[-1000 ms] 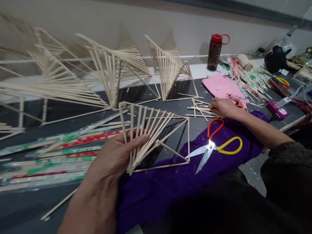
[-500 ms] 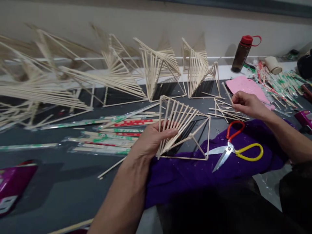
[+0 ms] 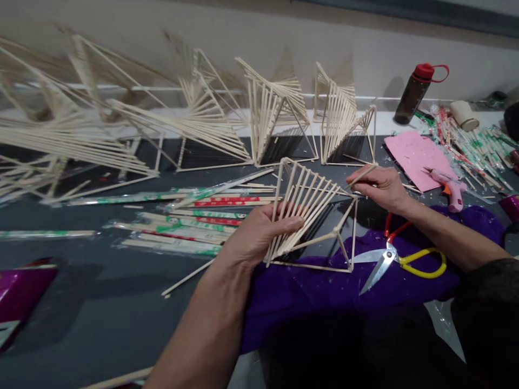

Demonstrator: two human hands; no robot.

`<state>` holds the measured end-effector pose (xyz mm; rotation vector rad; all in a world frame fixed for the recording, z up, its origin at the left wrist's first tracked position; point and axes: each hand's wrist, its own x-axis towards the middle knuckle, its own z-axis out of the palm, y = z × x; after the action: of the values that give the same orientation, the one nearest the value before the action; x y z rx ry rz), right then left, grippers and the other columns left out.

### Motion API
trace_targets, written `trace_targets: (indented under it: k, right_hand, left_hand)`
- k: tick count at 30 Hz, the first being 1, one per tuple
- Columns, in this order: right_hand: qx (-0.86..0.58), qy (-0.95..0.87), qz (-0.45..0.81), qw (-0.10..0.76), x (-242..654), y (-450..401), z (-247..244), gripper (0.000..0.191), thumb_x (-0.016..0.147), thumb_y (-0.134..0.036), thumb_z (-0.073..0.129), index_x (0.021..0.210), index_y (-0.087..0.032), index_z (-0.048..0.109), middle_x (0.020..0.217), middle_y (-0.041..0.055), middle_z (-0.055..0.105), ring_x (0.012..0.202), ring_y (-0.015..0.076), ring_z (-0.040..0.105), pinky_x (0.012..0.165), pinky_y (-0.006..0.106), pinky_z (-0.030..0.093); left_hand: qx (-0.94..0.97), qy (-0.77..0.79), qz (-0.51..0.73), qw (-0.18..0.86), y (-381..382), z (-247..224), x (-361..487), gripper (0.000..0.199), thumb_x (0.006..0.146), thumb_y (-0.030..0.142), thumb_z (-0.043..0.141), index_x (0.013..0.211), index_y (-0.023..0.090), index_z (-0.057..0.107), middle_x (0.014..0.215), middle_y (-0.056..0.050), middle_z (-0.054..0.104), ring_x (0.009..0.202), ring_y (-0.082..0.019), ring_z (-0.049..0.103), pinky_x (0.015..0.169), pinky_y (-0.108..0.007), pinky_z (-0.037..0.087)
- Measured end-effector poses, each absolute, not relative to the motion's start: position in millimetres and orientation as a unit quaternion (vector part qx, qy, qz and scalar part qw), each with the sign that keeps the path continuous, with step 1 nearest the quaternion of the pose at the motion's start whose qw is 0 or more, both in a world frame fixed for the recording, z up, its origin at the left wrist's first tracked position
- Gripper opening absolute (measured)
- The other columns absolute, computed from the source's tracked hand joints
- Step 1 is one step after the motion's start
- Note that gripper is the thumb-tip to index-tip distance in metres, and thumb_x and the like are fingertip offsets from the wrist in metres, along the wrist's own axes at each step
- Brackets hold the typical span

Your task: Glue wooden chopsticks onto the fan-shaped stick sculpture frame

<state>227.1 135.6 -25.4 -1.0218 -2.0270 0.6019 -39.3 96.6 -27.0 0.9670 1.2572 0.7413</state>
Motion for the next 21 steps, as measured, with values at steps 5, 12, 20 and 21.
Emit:
trace_targets:
  k: [5, 12, 20, 21]
  right_hand:
    - [-0.412, -0.781, 0.265, 0.388, 225.0, 136.9, -33.4, 0.022, 0.087, -0.031, 0.055, 0.09, -0.021, 0.075, 0.091, 0.0028, 0.076, 0.082, 0.0152, 0.069, 0.079, 0.03, 0.054]
    - [-0.395, -0.811, 0.197, 0.383, 227.7, 138.6, -36.5, 0.024, 0.092, -0.035, 0.054, 0.088, -0.022, 0.074, 0.092, 0.0048, 0.076, 0.089, 0.0176, 0.069, 0.084, 0.034, 0.054]
    - [-0.335, -0.888, 0.06, 0.31, 229.5, 123.7, -15.7, 0.027, 0.099, -0.025, 0.045, 0.1, -0.021, 0.071, 0.103, 0.008, 0.075, 0.097, 0.0164, 0.07, 0.082, 0.03, 0.057]
    - [-0.326, -0.9, 0.023, 0.289, 229.2, 121.8, -9.4, 0.028, 0.099, -0.023, 0.043, 0.102, -0.021, 0.071, 0.105, 0.0077, 0.075, 0.097, 0.0159, 0.07, 0.079, 0.029, 0.057]
  left_hand:
    - [0.389, 0.553, 0.328, 0.66, 95.1, -26.3, -39.7, 0.039, 0.038, 0.031, 0.087, 0.071, 0.018, 0.071, 0.06, 0.0, 0.067, 0.051, -0.015, 0.059, 0.052, -0.025, 0.045]
    - [0.373, 0.55, 0.327, 0.672, 94.3, -23.5, -38.7, 0.038, 0.037, 0.03, 0.088, 0.07, 0.019, 0.072, 0.059, 0.0, 0.066, 0.051, -0.014, 0.057, 0.051, -0.025, 0.043]
    - [0.386, 0.525, 0.343, 0.677, 93.3, -23.8, -36.5, 0.037, 0.04, 0.031, 0.087, 0.069, 0.017, 0.069, 0.059, 0.001, 0.063, 0.051, -0.012, 0.053, 0.05, -0.024, 0.04]
    - [0.389, 0.519, 0.346, 0.678, 93.0, -23.3, -36.2, 0.037, 0.04, 0.032, 0.087, 0.069, 0.016, 0.069, 0.06, 0.001, 0.064, 0.052, -0.012, 0.054, 0.051, -0.023, 0.04]
